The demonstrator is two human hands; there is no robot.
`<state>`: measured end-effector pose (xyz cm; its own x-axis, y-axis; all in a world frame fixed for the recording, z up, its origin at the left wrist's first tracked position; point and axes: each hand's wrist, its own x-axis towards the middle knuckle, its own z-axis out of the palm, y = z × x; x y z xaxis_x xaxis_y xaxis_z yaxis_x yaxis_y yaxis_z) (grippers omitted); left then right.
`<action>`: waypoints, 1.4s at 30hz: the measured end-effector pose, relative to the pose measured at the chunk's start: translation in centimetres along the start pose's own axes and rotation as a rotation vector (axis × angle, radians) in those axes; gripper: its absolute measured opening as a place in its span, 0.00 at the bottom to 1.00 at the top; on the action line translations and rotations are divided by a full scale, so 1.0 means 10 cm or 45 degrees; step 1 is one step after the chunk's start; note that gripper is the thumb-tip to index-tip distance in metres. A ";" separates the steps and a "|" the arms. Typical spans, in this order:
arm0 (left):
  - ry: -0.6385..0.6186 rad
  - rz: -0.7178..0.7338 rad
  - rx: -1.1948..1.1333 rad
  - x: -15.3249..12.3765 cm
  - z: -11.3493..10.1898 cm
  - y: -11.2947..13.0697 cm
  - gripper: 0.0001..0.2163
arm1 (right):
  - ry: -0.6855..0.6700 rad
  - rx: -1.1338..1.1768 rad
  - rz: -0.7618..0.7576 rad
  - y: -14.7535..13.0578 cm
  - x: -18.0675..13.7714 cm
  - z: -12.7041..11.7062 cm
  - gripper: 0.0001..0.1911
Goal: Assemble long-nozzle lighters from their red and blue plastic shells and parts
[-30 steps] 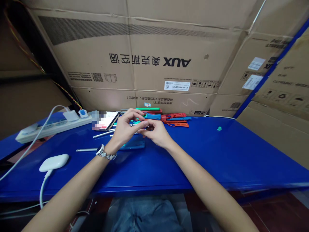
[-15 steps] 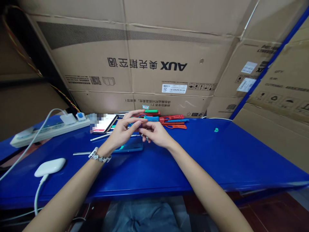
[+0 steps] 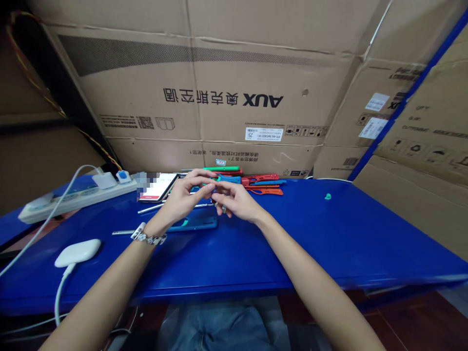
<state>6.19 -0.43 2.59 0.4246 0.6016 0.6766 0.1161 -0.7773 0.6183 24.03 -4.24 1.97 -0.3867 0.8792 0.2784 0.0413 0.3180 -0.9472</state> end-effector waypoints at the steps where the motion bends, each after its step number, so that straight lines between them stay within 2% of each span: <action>1: -0.024 0.003 0.002 0.00 -0.01 0.01 0.08 | -0.017 0.019 0.014 -0.01 -0.01 -0.01 0.21; 4: 0.001 -0.006 -0.016 -0.01 0.01 0.03 0.08 | 0.035 0.037 0.028 0.00 0.00 -0.01 0.20; 9: 0.179 -0.021 -0.031 -0.02 0.09 0.04 0.07 | 0.175 -0.009 0.012 0.09 0.06 0.09 0.21; 13: 0.135 -0.015 -0.052 -0.02 0.07 0.00 0.07 | 0.269 -0.014 -0.001 0.11 0.08 0.15 0.22; 19: 0.040 0.031 0.000 -0.02 0.01 0.03 0.08 | 0.019 -0.025 -0.036 0.04 0.03 0.07 0.19; 22: 0.057 0.010 0.013 -0.03 -0.03 0.00 0.09 | 0.045 -0.052 -0.024 0.06 0.03 0.04 0.17; 25: 0.104 -0.110 0.044 -0.12 -0.11 -0.12 0.12 | 0.127 -0.072 -0.010 0.09 0.05 0.06 0.16; 27: -0.030 -0.148 0.151 -0.24 -0.17 -0.22 0.11 | 0.173 -0.078 -0.011 0.11 0.06 0.07 0.17; 31: -0.431 -0.154 0.341 -0.47 -0.19 -0.39 0.09 | 0.264 -0.047 -0.053 0.15 0.07 0.11 0.21; 33: -0.550 -0.195 0.378 -0.54 -0.17 -0.42 0.12 | 0.303 -0.021 -0.065 0.18 0.08 0.15 0.23; 35: -0.611 -0.233 0.377 -0.56 -0.14 -0.42 0.14 | 0.341 0.000 -0.072 0.20 0.09 0.19 0.24; 38: -0.623 -0.269 0.343 -0.55 -0.11 -0.39 0.14 | 0.357 0.018 -0.089 0.22 0.08 0.23 0.21; 42: -0.614 -0.294 0.317 -0.54 -0.11 -0.36 0.13 | 0.233 0.024 -0.113 0.23 0.05 0.22 0.24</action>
<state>2.46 -0.70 -2.84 0.7168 0.6540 0.2417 0.4366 -0.6912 0.5758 21.93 -3.87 -0.40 -0.2138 0.8983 0.3838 -0.0036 0.3921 -0.9199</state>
